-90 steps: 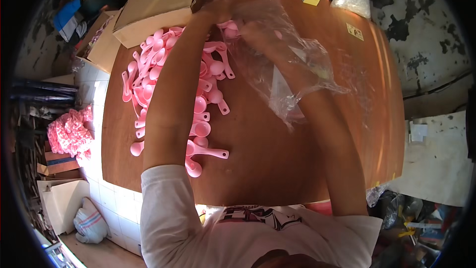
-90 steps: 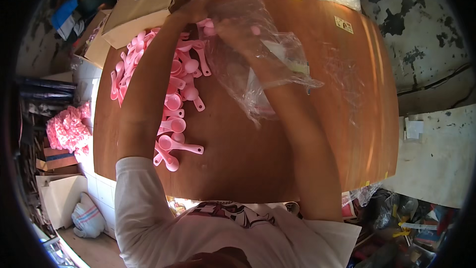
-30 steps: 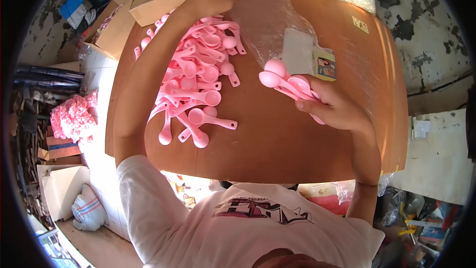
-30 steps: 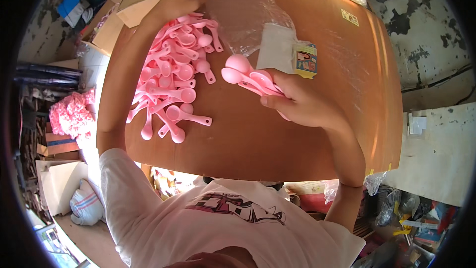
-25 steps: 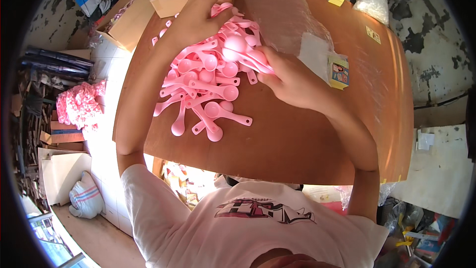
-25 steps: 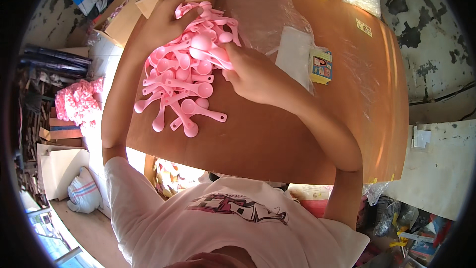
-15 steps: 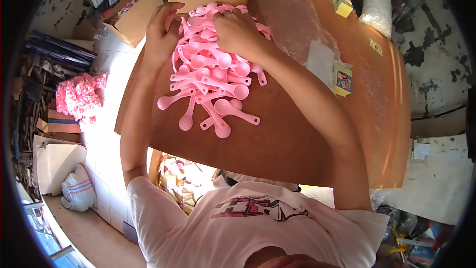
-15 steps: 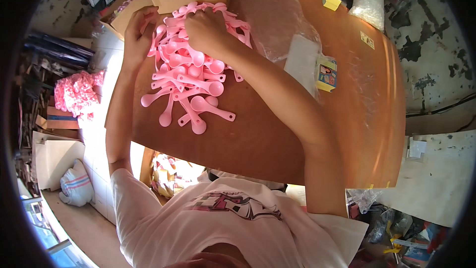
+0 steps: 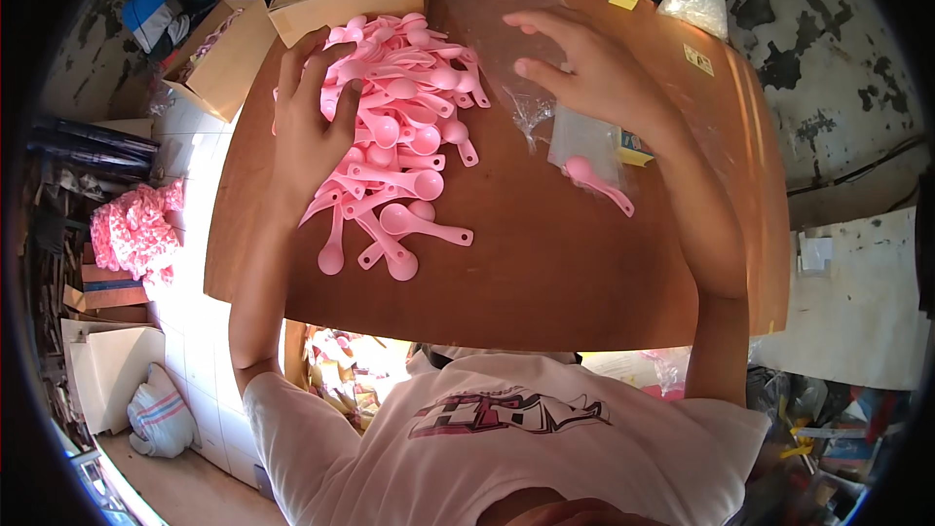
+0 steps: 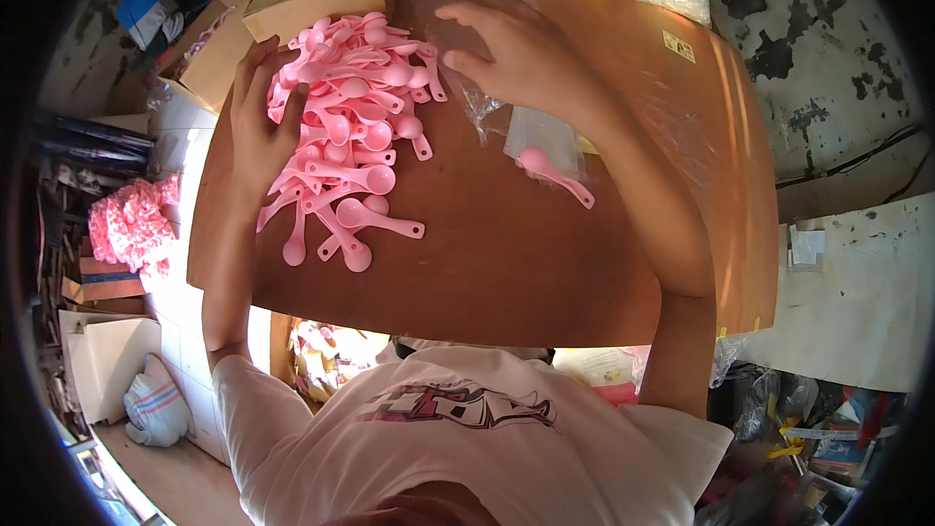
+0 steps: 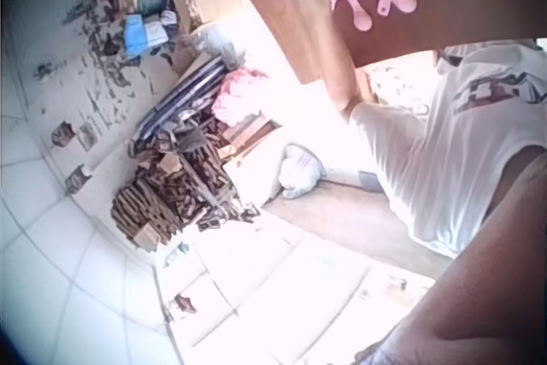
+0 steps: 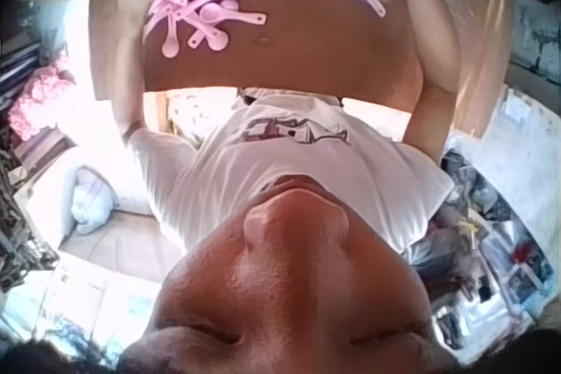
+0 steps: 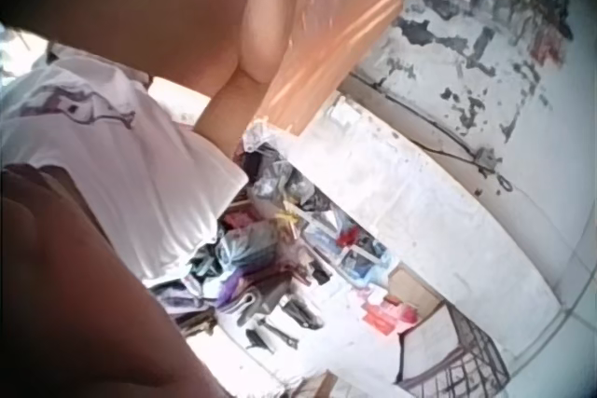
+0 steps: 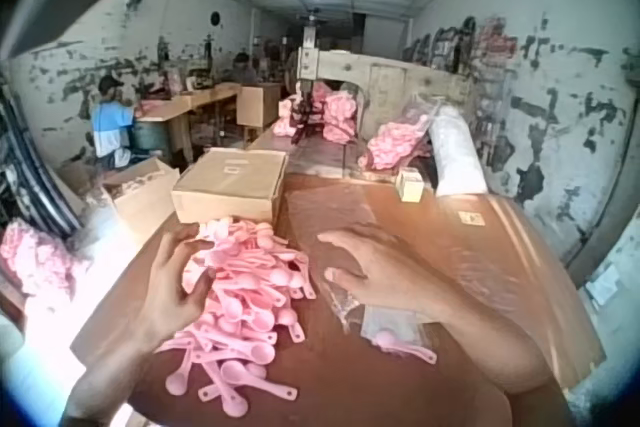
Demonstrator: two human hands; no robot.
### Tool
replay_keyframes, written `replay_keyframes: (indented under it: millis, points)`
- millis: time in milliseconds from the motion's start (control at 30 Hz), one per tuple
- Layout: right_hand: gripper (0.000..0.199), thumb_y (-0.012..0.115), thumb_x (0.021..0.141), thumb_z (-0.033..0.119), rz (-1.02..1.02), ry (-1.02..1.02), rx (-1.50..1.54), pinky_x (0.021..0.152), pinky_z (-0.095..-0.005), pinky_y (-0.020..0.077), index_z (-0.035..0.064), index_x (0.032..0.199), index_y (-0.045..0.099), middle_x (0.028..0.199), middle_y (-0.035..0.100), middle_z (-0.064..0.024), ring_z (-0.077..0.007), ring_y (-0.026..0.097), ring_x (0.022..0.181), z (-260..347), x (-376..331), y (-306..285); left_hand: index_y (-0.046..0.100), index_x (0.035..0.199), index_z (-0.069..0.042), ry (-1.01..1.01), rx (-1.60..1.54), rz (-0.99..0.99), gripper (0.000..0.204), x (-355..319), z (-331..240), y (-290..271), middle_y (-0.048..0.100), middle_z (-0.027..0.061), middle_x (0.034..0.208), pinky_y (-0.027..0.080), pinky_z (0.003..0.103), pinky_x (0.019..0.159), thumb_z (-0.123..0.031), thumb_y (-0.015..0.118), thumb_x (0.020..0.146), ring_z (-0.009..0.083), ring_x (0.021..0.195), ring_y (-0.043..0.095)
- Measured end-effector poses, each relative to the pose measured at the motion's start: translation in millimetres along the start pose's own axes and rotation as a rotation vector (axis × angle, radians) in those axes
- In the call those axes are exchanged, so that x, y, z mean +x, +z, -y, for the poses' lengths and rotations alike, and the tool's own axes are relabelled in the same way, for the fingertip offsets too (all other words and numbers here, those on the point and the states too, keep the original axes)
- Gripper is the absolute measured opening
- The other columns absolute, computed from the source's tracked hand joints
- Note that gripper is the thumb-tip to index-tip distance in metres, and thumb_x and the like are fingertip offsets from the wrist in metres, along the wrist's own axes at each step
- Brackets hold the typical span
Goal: The person takes a pink spoon and a card, places them together into a small plastic bag, and repeats the packaging process.
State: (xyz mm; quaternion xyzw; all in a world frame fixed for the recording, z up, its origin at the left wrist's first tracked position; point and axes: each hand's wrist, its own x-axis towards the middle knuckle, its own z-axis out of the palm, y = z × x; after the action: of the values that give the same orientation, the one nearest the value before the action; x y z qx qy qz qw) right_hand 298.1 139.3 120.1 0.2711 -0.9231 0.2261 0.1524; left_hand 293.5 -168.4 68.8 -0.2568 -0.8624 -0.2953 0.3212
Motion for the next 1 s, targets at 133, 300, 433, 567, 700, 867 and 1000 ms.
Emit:
replay_keyframes:
  millis: [133, 300, 433, 567, 700, 867, 1000]
  points:
    - [0.052, 0.071, 0.084, 0.027, 0.084, 0.191, -0.247, 0.099, -0.0426, 0.0477, 0.0053, 0.130, 0.059, 0.125, 0.063, -0.0167, -0.0331, 0.060, 0.116, -62.3, -50.4, -11.9, 0.064, 0.121, -0.007, 0.195, -0.095, 0.057, 0.039, -2.6, -22.8, 24.8, 0.053, 0.0195, 0.134, 0.046, 0.046, 0.103, -0.003, 0.070, 0.083, 0.0393, 0.126, 0.052]
    - [0.049, 0.067, 0.083, 0.014, -0.024, 0.348, -0.305, 0.085, -0.0458, 0.0535, 0.0080, 0.131, 0.061, 0.106, 0.071, -0.0208, -0.0394, 0.068, 0.097, -119.5, -71.5, 14.3, 0.064, 0.119, -0.007, 0.289, -0.176, 0.285, 0.043, 4.0, -61.1, 74.0, 0.050, 0.0166, 0.138, 0.044, 0.046, 0.103, -0.002, 0.073, 0.077, 0.0374, 0.126, 0.051]
    - [0.038, 0.063, 0.083, 0.012, -0.240, 0.449, -0.208, 0.085, -0.0463, 0.0538, 0.0035, 0.120, 0.067, 0.096, 0.071, -0.0229, -0.0416, 0.068, 0.092, -136.5, -41.7, 23.1, 0.064, 0.117, -0.006, 0.359, -0.175, 0.317, 0.041, -1.6, -79.7, 93.8, 0.049, 0.0172, 0.138, 0.045, 0.045, 0.101, -0.004, 0.074, 0.077, 0.0363, 0.123, 0.051]
    - [0.031, 0.058, 0.086, 0.009, -0.607, 0.409, -0.050, 0.080, -0.0456, 0.0564, -0.0014, 0.112, 0.070, 0.088, 0.070, -0.0268, -0.0405, 0.070, 0.084, -178.8, -9.4, 8.2, 0.062, 0.119, -0.007, 0.414, -0.189, 0.426, 0.042, -13.6, -97.2, 95.2, 0.047, 0.0177, 0.141, 0.045, 0.048, 0.101, -0.005, 0.074, 0.078, 0.0372, 0.125, 0.050]
    - [0.030, 0.049, 0.091, 0.006, -0.798, 0.617, 0.262, 0.049, -0.0304, 0.0584, -0.0009, 0.112, 0.070, 0.068, 0.070, -0.0145, -0.0179, 0.069, 0.052, -210.5, 4.6, -12.6, 0.061, 0.121, -0.008, 0.402, -0.164, 0.517, 0.043, -33.3, -99.4, 90.7, 0.046, 0.0169, 0.142, 0.043, 0.050, 0.105, -0.006, 0.074, 0.080, 0.0380, 0.127, 0.049]
    - [0.030, 0.051, 0.093, 0.007, -0.911, 0.813, 0.345, 0.052, -0.0322, 0.0607, -0.0044, 0.116, 0.065, 0.069, 0.070, -0.0152, -0.0213, 0.070, 0.053, -211.8, 11.1, 1.8, 0.063, 0.118, -0.008, 0.381, -0.138, 0.596, 0.033, -51.7, -93.6, 94.5, 0.045, 0.0156, 0.142, 0.036, 0.053, 0.114, -0.016, 0.069, 0.086, 0.0381, 0.129, 0.048]
    - [0.037, 0.058, 0.092, 0.010, -0.752, 0.822, 0.560, 0.057, -0.0325, 0.0621, -0.0044, 0.126, 0.059, 0.086, 0.070, -0.0185, -0.0206, 0.072, 0.063, -233.1, 10.4, 28.6, 0.062, 0.122, -0.011, 0.376, -0.188, 0.655, 0.036, -50.3, -99.7, 106.2, 0.046, 0.0163, 0.141, 0.034, 0.054, 0.115, -0.019, 0.070, 0.088, 0.0399, 0.130, 0.047]
